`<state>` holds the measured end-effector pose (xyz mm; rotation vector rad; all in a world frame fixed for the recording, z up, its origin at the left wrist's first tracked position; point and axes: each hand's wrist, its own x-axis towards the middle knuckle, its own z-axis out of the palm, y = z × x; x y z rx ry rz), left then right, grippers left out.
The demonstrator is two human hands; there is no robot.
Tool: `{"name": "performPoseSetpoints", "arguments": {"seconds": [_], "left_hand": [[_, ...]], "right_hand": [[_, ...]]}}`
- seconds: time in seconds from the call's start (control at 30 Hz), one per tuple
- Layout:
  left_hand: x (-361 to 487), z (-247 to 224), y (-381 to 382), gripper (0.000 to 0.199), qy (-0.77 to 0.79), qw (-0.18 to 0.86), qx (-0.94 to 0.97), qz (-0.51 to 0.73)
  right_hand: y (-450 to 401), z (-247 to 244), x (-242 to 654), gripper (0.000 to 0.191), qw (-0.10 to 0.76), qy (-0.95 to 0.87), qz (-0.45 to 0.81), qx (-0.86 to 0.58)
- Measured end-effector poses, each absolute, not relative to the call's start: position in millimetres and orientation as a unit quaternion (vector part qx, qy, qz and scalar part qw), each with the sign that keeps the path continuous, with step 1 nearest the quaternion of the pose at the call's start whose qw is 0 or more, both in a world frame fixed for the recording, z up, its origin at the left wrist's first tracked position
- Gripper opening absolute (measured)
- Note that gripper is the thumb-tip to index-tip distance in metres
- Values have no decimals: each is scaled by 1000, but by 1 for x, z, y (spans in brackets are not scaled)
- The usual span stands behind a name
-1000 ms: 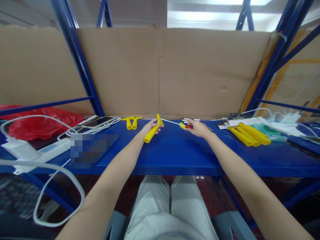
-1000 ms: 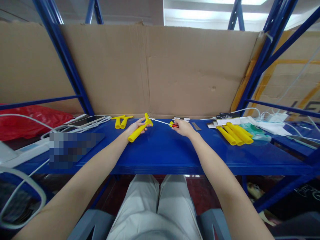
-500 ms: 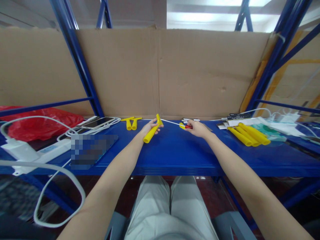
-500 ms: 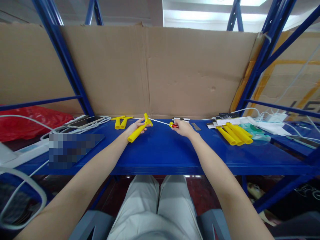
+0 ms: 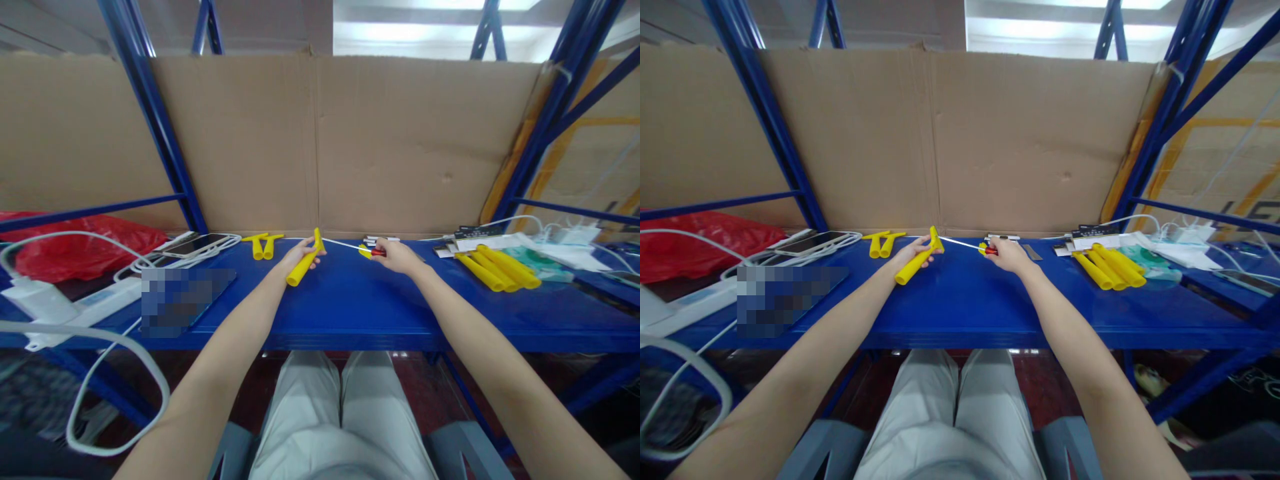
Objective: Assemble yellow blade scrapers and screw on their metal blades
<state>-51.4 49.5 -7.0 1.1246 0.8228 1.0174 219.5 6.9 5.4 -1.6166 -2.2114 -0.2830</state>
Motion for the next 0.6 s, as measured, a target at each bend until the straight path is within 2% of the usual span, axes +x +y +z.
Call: {"name": "performPoseSetpoints", "arguments": {"seconds": [0.6], "left_hand": [[-51,-6,48,61,385,628,512,441]], "right_hand": [[8,5,220,14,189,-789,-129,-570]]}}
